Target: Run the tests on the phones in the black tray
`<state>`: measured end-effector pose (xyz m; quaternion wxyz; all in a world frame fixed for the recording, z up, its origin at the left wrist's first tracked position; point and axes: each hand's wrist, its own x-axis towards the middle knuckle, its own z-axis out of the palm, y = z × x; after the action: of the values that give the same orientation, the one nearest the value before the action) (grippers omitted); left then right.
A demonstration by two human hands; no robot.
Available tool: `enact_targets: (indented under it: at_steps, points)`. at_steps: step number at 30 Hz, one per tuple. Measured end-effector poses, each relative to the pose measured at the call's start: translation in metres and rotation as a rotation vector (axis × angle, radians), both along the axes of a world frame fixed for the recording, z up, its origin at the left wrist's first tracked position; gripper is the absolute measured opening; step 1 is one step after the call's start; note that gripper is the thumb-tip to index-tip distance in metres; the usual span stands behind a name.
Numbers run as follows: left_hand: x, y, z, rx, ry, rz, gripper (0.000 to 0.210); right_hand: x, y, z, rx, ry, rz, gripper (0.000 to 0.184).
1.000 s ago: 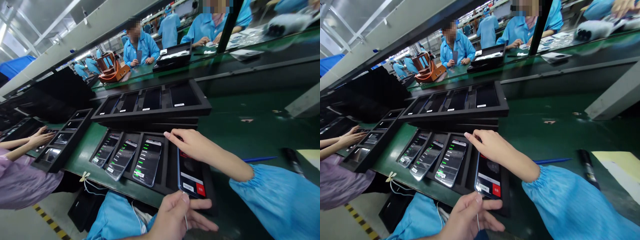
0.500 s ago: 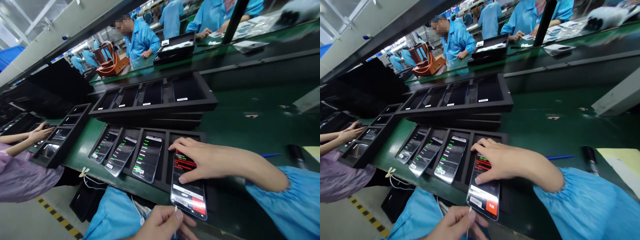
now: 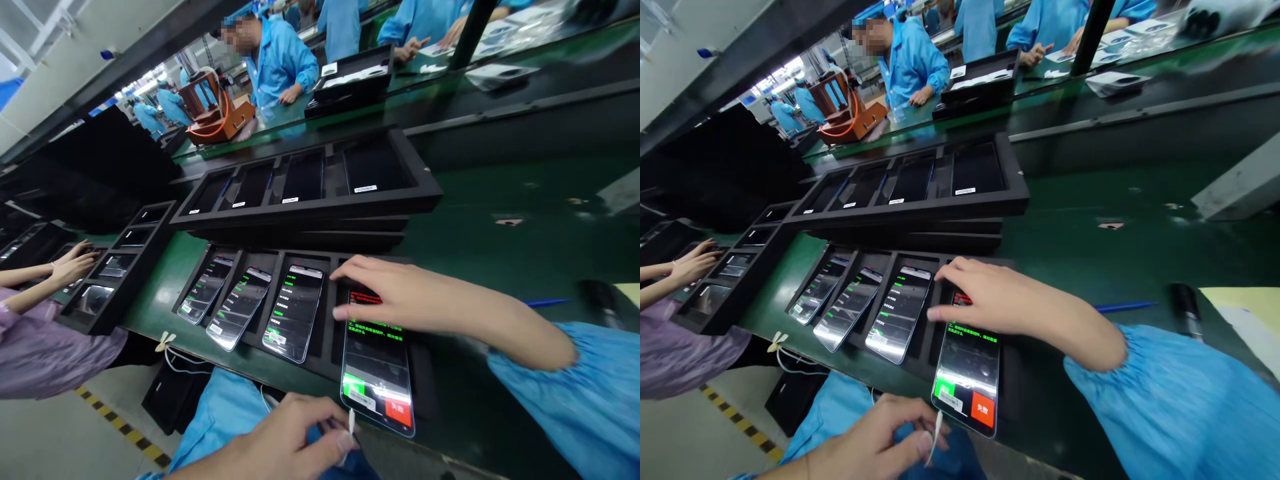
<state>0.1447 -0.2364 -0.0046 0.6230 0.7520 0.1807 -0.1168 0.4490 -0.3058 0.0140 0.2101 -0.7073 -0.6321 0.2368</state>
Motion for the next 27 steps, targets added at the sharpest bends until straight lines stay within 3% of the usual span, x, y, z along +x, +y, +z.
enact_targets:
  at_steps: [5,10,14,18,22,27]
  points:
    - [-0.008,0.021,-0.006,0.413,-0.214,-0.187,0.043,0.018,0.020,-0.014,0.134,0.037,-0.027,0.062]
    - [-0.006,0.039,-0.032,0.626,-0.483,-0.430,0.050,0.024,0.022,-0.032,0.354,0.036,-0.022,0.058]
    - [-0.001,0.043,-0.054,0.618,-0.579,-0.434,0.072,0.025,0.018,-0.034,0.419,0.083,-0.029,0.060]
    - [0.000,0.043,-0.056,0.535,-0.551,-0.425,0.084,0.025,0.016,-0.034,0.388,0.102,-0.046,0.063]
    - [-0.001,0.044,-0.055,0.462,-0.494,-0.427,0.067,0.025,0.014,-0.037,0.324,0.105,-0.083,0.069]
    - [0.001,0.045,-0.063,0.485,-0.629,-0.396,0.059,0.026,0.012,-0.035,0.292,0.102,-0.065,0.070]
